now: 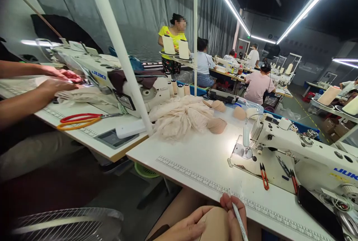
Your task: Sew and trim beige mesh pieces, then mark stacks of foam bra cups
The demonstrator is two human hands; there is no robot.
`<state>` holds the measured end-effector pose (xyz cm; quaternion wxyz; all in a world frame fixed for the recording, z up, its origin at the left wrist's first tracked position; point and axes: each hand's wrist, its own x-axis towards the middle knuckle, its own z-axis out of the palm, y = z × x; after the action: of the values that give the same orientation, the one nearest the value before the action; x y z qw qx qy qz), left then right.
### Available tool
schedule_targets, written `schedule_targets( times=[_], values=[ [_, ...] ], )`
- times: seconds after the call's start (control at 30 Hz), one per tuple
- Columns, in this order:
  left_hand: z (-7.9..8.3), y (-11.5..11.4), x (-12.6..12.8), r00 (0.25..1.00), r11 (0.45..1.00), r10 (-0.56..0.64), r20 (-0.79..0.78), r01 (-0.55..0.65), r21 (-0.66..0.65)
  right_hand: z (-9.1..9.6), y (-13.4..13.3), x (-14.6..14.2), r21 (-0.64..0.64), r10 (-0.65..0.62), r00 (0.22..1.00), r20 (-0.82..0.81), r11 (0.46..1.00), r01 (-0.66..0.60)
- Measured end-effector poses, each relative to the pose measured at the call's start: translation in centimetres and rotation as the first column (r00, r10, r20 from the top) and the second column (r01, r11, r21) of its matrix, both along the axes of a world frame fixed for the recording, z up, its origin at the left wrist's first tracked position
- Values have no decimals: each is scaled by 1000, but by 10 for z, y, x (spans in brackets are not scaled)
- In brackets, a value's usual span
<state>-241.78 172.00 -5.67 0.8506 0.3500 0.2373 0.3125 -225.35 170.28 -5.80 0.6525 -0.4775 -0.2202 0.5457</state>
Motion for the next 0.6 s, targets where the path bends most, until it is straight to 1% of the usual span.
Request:
schedule_targets(
  times=[0.07, 0.1, 0.13, 0.17, 0.23, 0.27, 0.33, 0.4, 0.43, 0.47, 0.53, 0.57, 0.6],
  values=[
    [20, -10, -2, 997, 991, 30, 65, -21, -133, 16, -7, 1, -86, 49, 999, -20, 995, -50],
    [30, -13, -3, 995, 985, 65, 69, -53, -164, 25, -10, 0, -108, 86, 996, -37, 990, -89],
    [40, -15, -3, 993, 979, 90, 78, -74, -188, 35, -12, 0, -100, 114, 993, -42, 988, -117],
    [47, -16, -4, 993, 976, 81, 91, -60, -209, 45, -12, -1, -79, 143, 988, -51, 986, -147],
    [56, -15, -4, 994, 965, 59, 95, -32, -262, 58, -10, -2, -43, 190, 979, -75, 980, -194],
    [57, -15, -4, 995, 957, 45, 92, -16, -291, 62, -9, -3, -34, 195, 976, -93, 979, -199],
    [56, -15, -3, 996, 937, 45, 82, -14, -349, 65, -6, -4, -41, 166, 978, -126, 984, -172],
    [52, -16, -1, 992, 922, 80, 93, -39, -384, 63, -6, -4, -64, 124, 983, -135, 989, -134],
    [51, -17, 0, 989, 923, 104, 104, -57, -381, 62, -8, -4, -71, 119, 986, -119, 989, -128],
    [49, -17, 1, 986, 927, 122, 114, -72, -367, 61, -10, -4, -75, 131, 988, -83, 988, -138],
    [44, -19, 2, 981, 943, 133, 140, -81, -324, 60, -14, -5, -64, 179, 983, 43, 982, -176],
    [41, -19, 3, 980, 953, 133, 148, -86, -289, 60, -15, -6, -51, 205, 971, 120, 978, -200],
    [37, -18, 2, 977, 963, 126, 171, -78, -259, 60, -14, -7, -15, 202, 961, 190, 979, -202]
  ],
)
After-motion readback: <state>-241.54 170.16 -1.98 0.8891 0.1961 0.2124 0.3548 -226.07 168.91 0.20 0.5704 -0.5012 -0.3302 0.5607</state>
